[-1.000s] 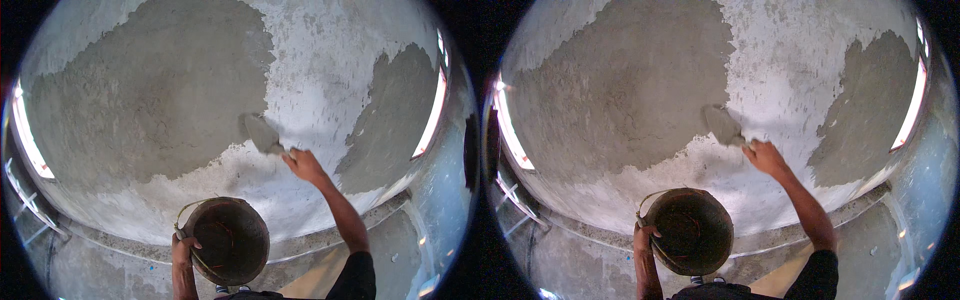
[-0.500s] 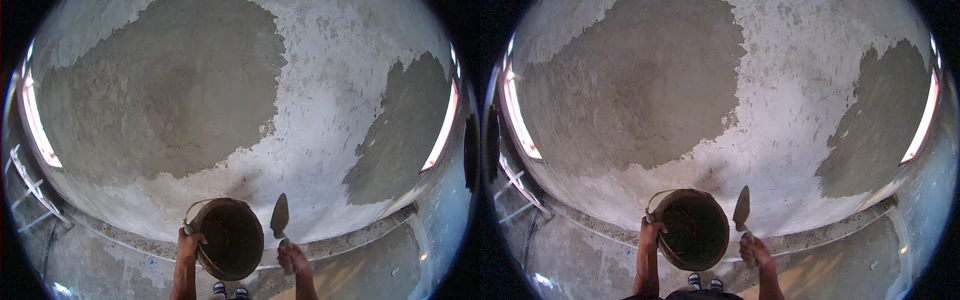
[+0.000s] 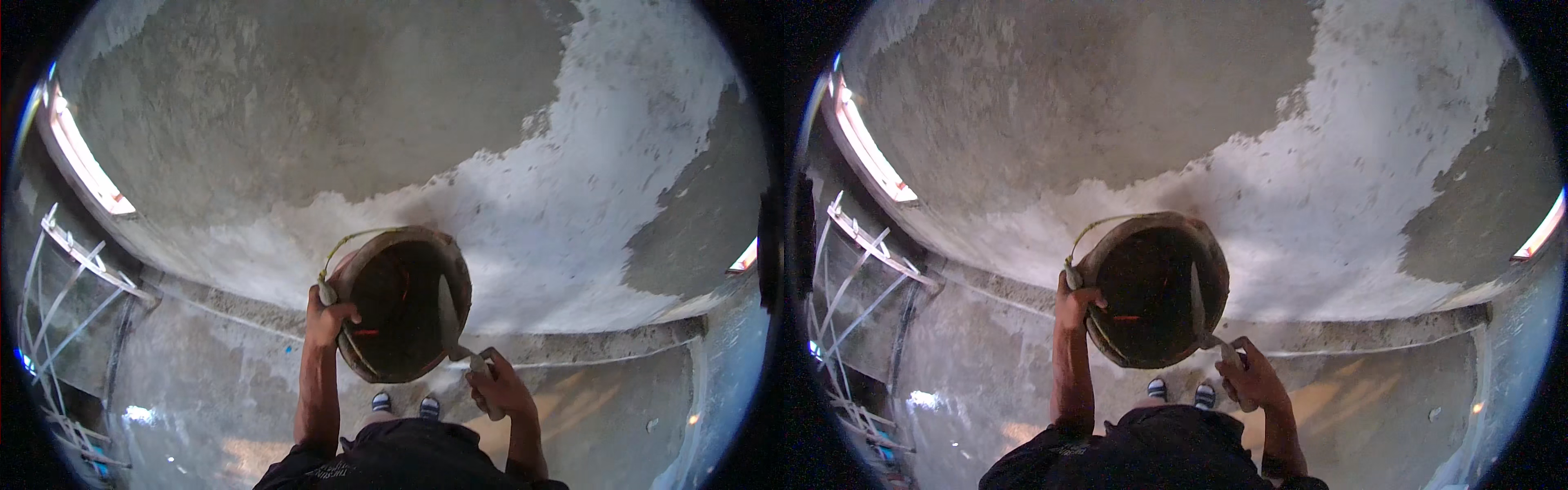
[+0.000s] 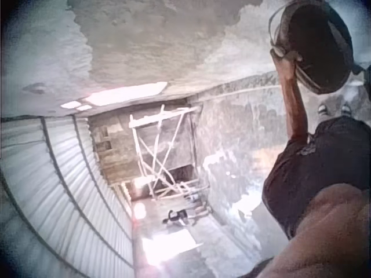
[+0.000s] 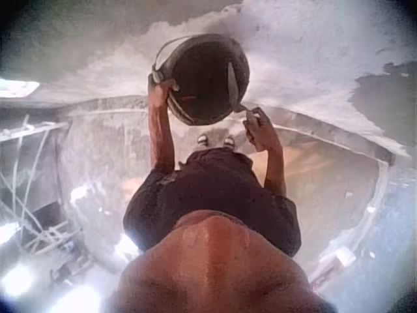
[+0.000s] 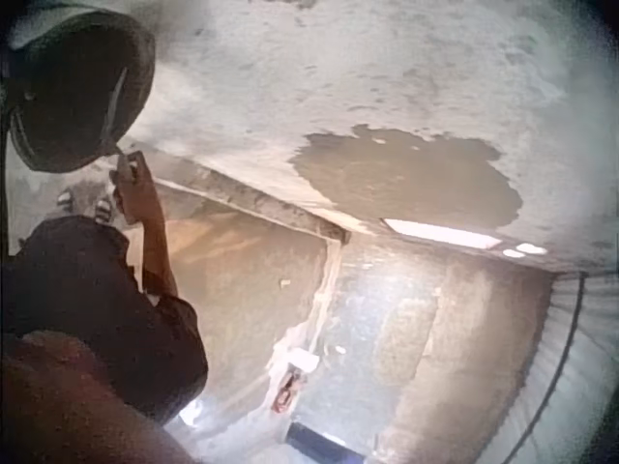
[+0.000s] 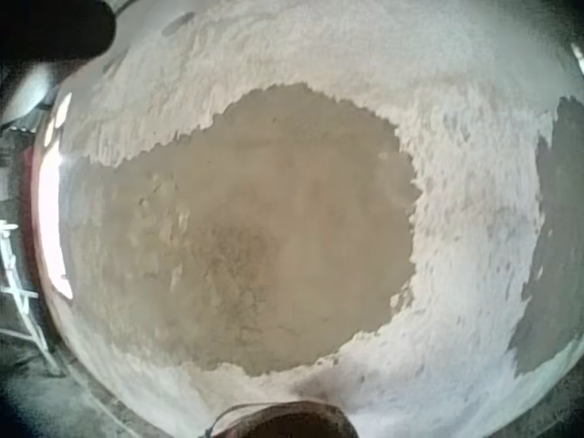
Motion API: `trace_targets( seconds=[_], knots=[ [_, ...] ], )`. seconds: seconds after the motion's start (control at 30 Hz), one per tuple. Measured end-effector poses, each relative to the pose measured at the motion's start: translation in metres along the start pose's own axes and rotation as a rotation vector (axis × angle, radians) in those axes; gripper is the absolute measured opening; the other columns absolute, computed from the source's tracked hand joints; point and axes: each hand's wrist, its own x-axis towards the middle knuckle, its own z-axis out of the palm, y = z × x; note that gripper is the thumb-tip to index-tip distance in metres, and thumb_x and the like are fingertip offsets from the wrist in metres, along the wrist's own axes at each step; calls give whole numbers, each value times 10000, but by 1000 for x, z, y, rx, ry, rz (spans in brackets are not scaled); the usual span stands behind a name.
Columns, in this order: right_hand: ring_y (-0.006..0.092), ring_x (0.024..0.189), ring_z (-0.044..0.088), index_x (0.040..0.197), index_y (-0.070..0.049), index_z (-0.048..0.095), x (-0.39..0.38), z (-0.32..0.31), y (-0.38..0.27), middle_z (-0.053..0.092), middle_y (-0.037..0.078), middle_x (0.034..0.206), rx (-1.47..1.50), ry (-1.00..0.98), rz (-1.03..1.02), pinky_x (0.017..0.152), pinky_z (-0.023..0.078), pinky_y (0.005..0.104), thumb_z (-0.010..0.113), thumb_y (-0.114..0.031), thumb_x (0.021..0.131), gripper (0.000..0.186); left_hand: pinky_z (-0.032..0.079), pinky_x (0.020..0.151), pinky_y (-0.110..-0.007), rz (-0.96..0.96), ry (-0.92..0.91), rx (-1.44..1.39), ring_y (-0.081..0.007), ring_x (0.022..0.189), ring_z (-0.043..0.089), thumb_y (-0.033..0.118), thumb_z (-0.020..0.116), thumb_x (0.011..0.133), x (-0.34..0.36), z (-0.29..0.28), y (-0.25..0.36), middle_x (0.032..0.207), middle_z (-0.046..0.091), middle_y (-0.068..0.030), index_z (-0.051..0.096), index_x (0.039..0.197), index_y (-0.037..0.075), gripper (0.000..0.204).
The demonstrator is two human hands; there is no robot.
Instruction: The person plasters a wall by scooping cement mixture from a bucket with a trowel and applying and smoothing it onto the wall surface.
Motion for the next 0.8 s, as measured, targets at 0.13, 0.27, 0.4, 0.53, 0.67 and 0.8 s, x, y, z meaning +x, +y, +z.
trace_targets(
  seconds=[0.13,0.27,0.4,0.53,0.67,0.8],
  knots=[
    [128,543,507,983,-28,505,31,47,2,514,48,679,310,-87,109,456,422,274,540,-201,842,226,448,500,-295,12,53,19,-233,577,527,-68,527,407,6,-26,6,748,532,-137,455,1011,-52,608],
    [146,577,529,1007,-16,498,65,86,7,536,64,740,308,-118,272,478,434,280,515,-258,850,289,447,475,-280,105,-86,23,-228,533,541,-75,511,405,18,-57,5,754,565,-151,469,1029,-68,625],
    [159,578,532,981,-12,484,101,126,38,528,66,738,382,-173,167,478,445,291,499,-256,856,274,446,471,-271,25,-166,-2,-227,521,548,-80,509,402,25,-72,19,785,579,-163,481,1043,-73,642],
    [166,595,533,955,-15,480,111,161,38,515,63,733,401,-186,230,510,466,293,487,-276,860,277,444,497,-259,37,-199,-70,-173,561,548,-105,548,430,29,-84,16,765,570,-143,512,1077,-69,649],
    [166,620,534,971,-10,481,112,189,18,511,61,733,420,-108,159,536,476,290,487,-296,861,307,442,497,-244,83,-304,-57,-162,531,541,-98,527,429,34,-94,23,808,591,-148,519,1096,-67,668],
    [153,578,510,934,-16,509,123,202,21,505,46,718,471,-112,144,495,450,293,500,-288,844,287,443,508,-230,86,-358,-64,-161,544,538,-84,513,408,42,-101,21,855,598,-149,533,1081,-69,674]
  ],
)
